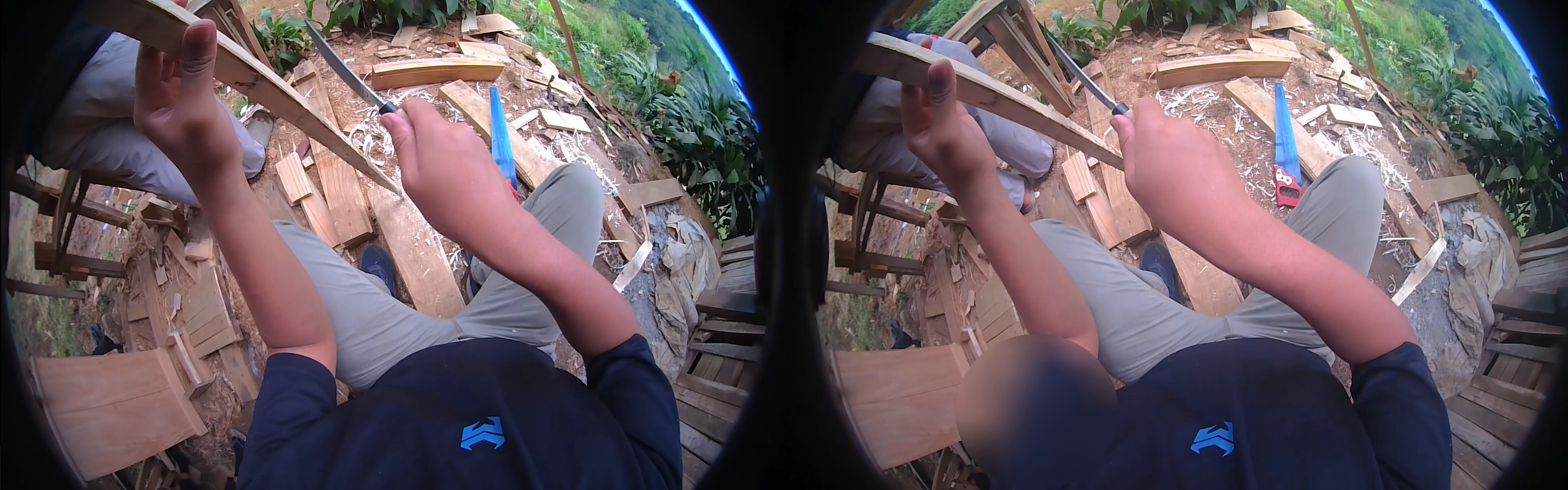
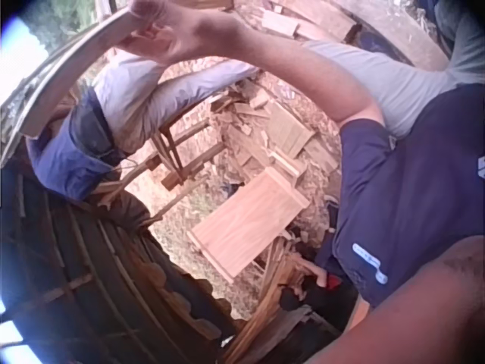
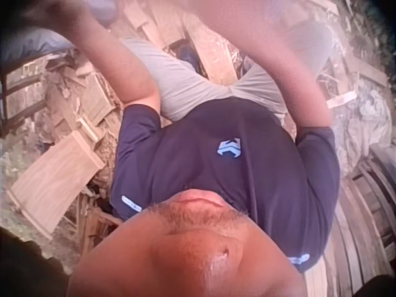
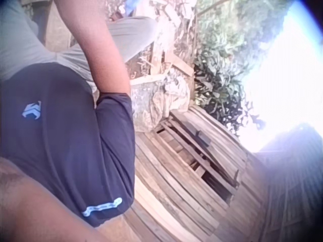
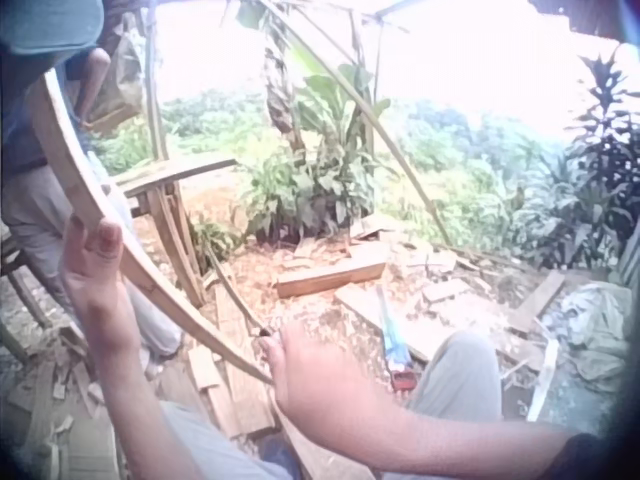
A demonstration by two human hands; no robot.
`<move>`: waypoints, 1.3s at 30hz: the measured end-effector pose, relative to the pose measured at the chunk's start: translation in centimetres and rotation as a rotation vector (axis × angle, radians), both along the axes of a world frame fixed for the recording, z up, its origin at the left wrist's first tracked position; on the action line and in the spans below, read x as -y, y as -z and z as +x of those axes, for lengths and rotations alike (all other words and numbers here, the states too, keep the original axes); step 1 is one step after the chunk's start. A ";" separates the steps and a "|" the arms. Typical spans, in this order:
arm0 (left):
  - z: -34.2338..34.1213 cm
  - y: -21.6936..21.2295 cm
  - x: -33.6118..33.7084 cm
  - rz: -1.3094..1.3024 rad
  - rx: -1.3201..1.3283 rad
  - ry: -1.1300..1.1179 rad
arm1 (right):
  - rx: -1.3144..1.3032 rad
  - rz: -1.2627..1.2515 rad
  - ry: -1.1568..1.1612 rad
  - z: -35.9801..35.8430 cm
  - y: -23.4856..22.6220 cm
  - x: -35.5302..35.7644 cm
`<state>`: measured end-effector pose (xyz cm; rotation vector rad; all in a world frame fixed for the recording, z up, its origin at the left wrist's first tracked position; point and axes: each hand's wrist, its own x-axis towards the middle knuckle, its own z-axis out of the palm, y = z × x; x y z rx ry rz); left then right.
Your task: The person sits cross-legged on the ground and uses a knife to shave and shape a thin piece of wood. They hold the wood with their left hand and carefully carve along its length with the knife in their right hand, producing wood shavings.
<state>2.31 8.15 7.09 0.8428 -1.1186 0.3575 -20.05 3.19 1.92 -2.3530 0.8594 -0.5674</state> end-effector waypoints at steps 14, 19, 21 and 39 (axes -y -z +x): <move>1.8 0.2 -0.9 0.035 0.005 0.017 | -0.220 0.742 -0.133 -0.3 8.2 3.6; 2.8 0.6 -1.3 0.057 0.008 0.015 | -0.118 1.401 -0.130 -2.0 7.8 4.8; 2.7 0.6 -1.0 0.051 0.015 0.005 | -0.029 1.016 -0.043 -1.9 8.1 4.4; 1.9 0.5 -0.7 0.016 -0.055 0.009 | -0.204 0.968 -0.163 -0.1 8.9 4.0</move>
